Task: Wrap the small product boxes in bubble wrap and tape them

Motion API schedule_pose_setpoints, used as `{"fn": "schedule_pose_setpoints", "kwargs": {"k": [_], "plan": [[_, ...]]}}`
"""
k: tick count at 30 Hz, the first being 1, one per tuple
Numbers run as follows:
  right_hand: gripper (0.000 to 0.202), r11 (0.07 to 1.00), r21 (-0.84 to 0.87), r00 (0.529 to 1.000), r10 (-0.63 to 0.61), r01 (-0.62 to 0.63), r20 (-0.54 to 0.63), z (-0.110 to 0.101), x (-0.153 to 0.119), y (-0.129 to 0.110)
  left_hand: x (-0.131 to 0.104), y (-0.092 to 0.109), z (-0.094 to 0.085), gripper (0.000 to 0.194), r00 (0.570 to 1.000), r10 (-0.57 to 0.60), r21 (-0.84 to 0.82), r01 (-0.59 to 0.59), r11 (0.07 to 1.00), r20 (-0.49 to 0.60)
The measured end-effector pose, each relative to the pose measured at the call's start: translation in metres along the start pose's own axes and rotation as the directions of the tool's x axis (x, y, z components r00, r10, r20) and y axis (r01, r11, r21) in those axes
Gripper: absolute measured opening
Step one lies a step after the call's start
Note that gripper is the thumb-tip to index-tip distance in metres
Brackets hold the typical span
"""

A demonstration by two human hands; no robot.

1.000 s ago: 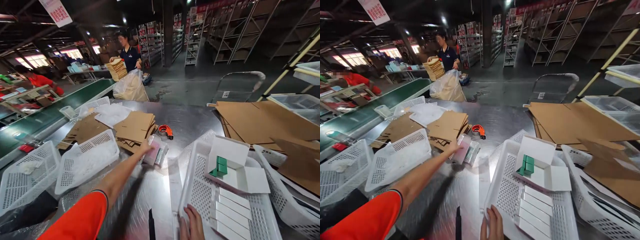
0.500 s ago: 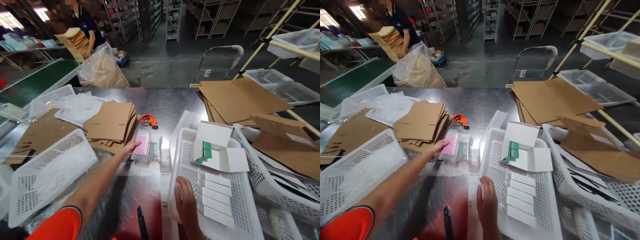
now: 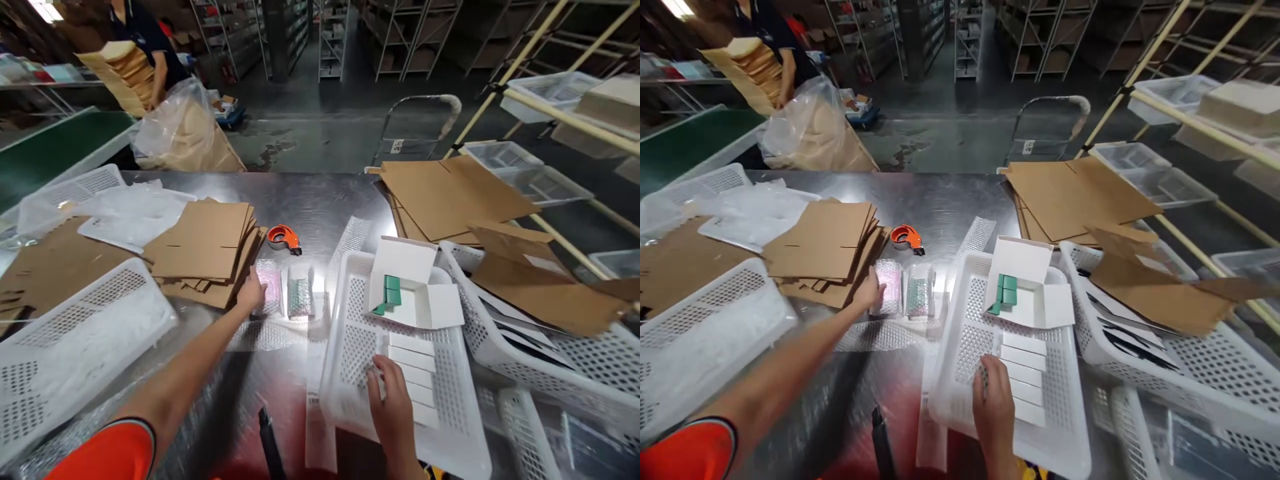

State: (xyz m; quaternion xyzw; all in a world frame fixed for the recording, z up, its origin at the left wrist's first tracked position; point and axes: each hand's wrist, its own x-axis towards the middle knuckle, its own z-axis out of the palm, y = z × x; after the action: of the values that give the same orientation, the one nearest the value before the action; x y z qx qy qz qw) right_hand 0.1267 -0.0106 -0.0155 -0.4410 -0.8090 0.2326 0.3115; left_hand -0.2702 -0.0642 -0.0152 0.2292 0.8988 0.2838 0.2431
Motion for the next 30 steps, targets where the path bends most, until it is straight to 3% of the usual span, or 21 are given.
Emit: {"fn": "schedule_pose_setpoints", "kwargs": {"k": [2,3,5,7,9,12,15,18,20,23,27,30], "plan": [[0.03,1.0,-0.012,0.999,0.011,-0.012,-0.03,-0.005,0.001,0.003,-0.02,0.01,0.013,0.067,0.977,0.204,0.317,-0.173,0.933,-0.068],[0.03,1.0,-0.021,0.999,0.016,-0.017,-0.049,-0.008,0.001,0.005,-0.031,0.014,0.02,0.066,0.948,0.317,0.42,-0.278,0.864,-0.024],[0.031,0.999,-0.045,0.996,0.026,-0.03,-0.084,-0.015,-0.001,0.01,-0.053,0.018,0.034,0.061,0.869,0.455,0.48,-0.488,0.729,0.194],[0.032,0.996,-0.071,0.994,0.039,-0.046,-0.104,-0.022,-0.006,0.016,-0.066,0.019,0.044,0.057,0.81,0.46,0.461,-0.586,0.667,0.364],[0.034,0.994,-0.085,0.993,0.057,-0.066,-0.102,-0.031,-0.013,0.02,-0.07,0.02,0.047,0.056,0.818,0.418,0.472,-0.571,0.672,0.394],[0.034,0.993,-0.094,0.994,0.069,-0.077,-0.088,-0.049,-0.021,0.021,-0.063,0.024,0.04,0.059,0.87,0.377,0.549,-0.493,0.675,0.317],[0.032,0.99,-0.135,0.993,0.028,-0.043,-0.116,-0.084,-0.008,0.024,-0.057,0.028,0.028,0.061,0.893,0.337,0.592,-0.45,0.669,0.298],[0.035,0.97,-0.242,0.976,-0.083,0.033,-0.199,-0.134,0.041,0.037,-0.063,0.03,0.023,0.059,0.891,0.326,0.599,-0.453,0.66,0.314],[0.036,0.936,-0.346,0.952,-0.157,0.06,-0.261,-0.168,0.095,0.055,-0.072,0.032,0.025,0.06,0.881,0.35,0.594,-0.472,0.652,0.318],[0.042,0.857,-0.512,0.94,-0.213,0.049,-0.266,-0.211,0.188,0.09,-0.088,0.034,0.03,0.058,0.842,0.44,0.548,-0.537,0.641,0.311],[0.043,0.778,-0.624,0.974,-0.077,-0.074,-0.212,-0.238,0.284,0.145,-0.097,0.024,0.032,0.052,0.8,0.562,0.481,-0.585,0.653,0.212],[0.055,0.785,-0.601,0.978,0.034,-0.153,-0.204,-0.238,0.313,0.183,-0.097,-0.002,0.027,0.051,0.787,0.609,0.433,-0.586,0.685,0.101]]}}
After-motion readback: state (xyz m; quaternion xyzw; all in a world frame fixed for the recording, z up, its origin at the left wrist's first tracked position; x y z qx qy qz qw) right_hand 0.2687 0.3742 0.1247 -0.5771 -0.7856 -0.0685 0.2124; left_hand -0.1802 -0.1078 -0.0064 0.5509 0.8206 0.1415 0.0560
